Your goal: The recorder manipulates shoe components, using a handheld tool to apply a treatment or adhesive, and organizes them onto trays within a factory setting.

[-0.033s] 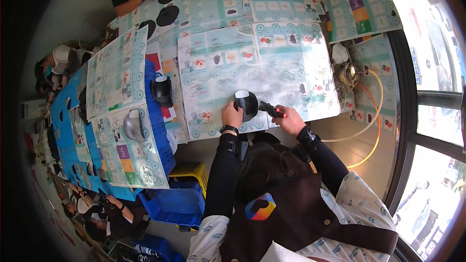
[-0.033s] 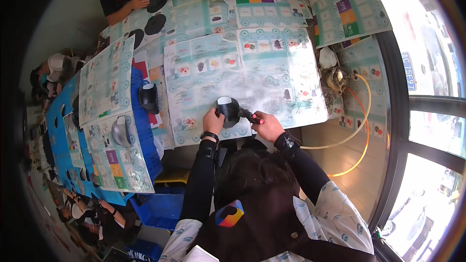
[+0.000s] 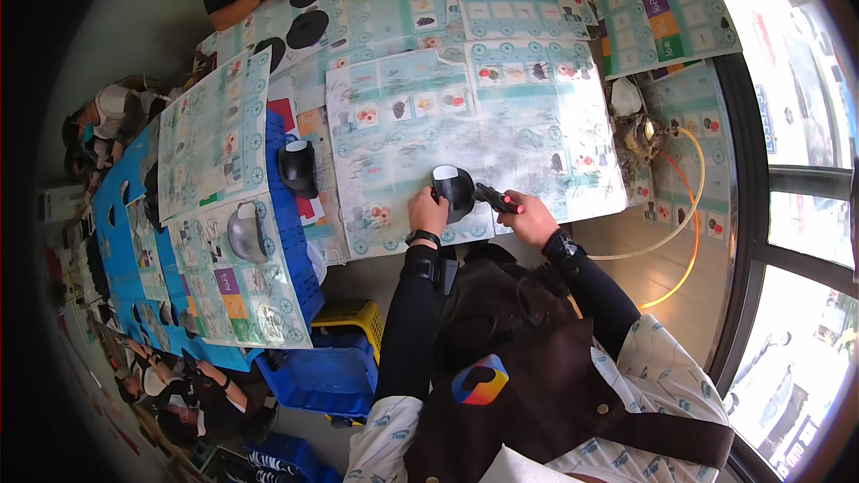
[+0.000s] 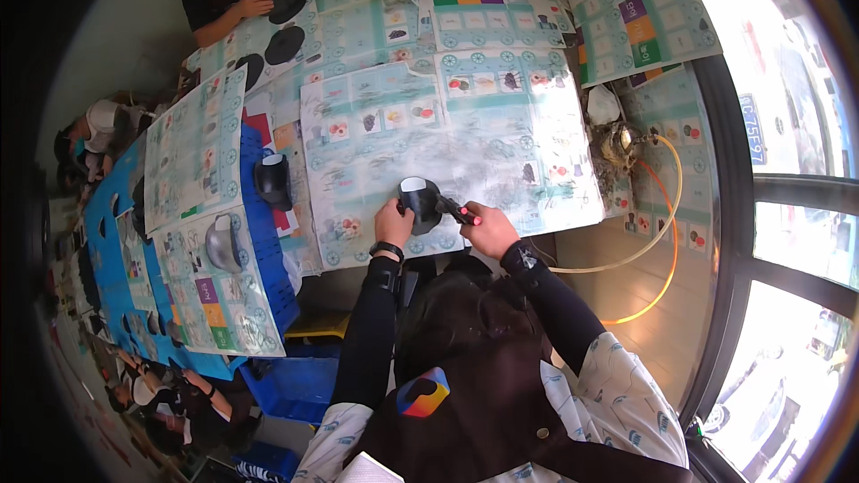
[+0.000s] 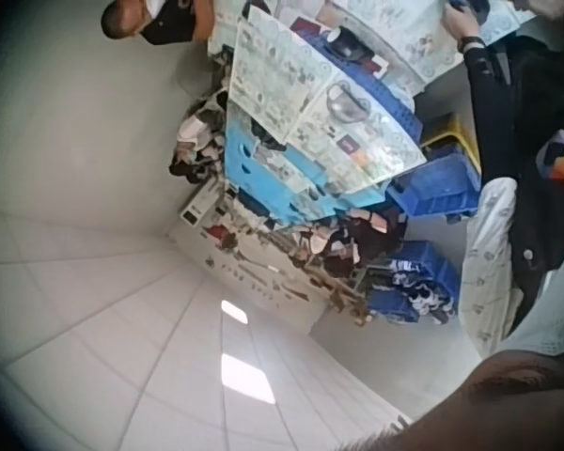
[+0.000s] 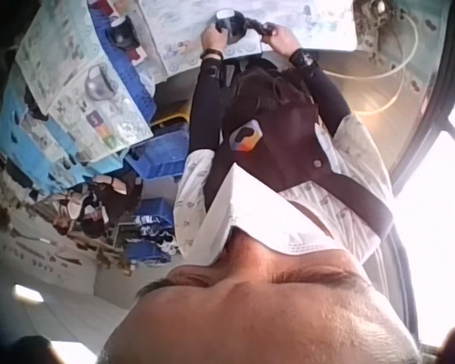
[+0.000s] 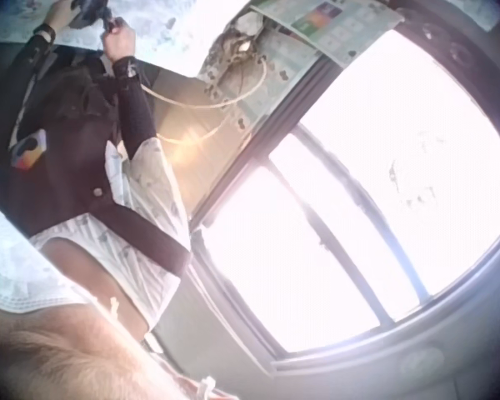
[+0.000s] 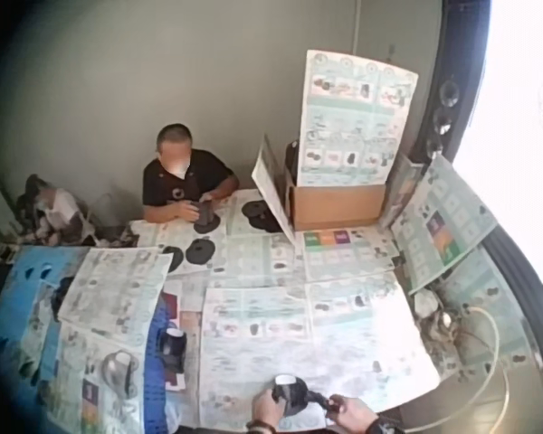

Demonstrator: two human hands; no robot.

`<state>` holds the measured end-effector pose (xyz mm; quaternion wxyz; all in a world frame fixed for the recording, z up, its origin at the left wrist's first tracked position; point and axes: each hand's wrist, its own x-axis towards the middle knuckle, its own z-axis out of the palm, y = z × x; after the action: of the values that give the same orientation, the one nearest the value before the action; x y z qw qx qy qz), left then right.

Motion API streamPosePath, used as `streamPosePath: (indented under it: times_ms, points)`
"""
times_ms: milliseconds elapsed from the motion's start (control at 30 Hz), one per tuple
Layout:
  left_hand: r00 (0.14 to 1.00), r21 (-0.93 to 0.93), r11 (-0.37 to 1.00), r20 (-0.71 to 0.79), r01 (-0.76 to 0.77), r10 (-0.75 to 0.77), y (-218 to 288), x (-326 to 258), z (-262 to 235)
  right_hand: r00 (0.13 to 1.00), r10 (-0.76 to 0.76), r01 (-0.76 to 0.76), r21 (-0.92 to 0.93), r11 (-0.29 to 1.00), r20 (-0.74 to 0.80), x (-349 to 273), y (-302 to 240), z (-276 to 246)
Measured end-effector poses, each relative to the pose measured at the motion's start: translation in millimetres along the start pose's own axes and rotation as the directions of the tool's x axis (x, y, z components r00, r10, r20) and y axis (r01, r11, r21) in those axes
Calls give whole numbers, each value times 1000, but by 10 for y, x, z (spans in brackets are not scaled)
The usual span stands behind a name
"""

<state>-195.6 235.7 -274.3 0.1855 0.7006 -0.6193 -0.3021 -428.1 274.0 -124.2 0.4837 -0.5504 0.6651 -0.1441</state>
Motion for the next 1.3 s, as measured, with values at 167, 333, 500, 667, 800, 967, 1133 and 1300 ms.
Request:
streamPosePath:
  times_ms: [167, 333, 500, 667, 800, 967, 1133, 1300]
  points:
    - [994, -94, 995, 100, -33, 42, 24, -5, -60, 1000, -11, 11, -46, 999, -18, 305, -118, 210]
    - [993, -178, 984, 122, 27, -5, -46, -5, -169, 996, -58, 51, -101, 994, -73, 519, -135, 290]
    - [984, -208, 974, 170, 84, -49, -15, 1, -237, 1000, -23, 20, -124, 992, -19, 504, -123, 254]
    - [977, -245, 963, 200, 117, -68, -14, 15, -244, 995, -61, 46, -167, 985, -85, 583, -117, 284]
    - [980, -270, 959, 198, 90, -36, -125, 29, -168, 995, 21, -41, -218, 975, -93, 460, -62, 232]
    - [975, -277, 957, 223, 85, -22, -117, 65, -102, 996, -53, 40, -185, 982, -70, 392, -51, 322]
    - [979, -295, 953, 205, 71, -10, -207, 80, -115, 984, -58, 28, -176, 984, -168, 465, -120, 291]
    - [986, -306, 947, 162, 94, -45, -43, 7, -173, 999, 5, -15, -213, 977, -51, 240, 126, 340]
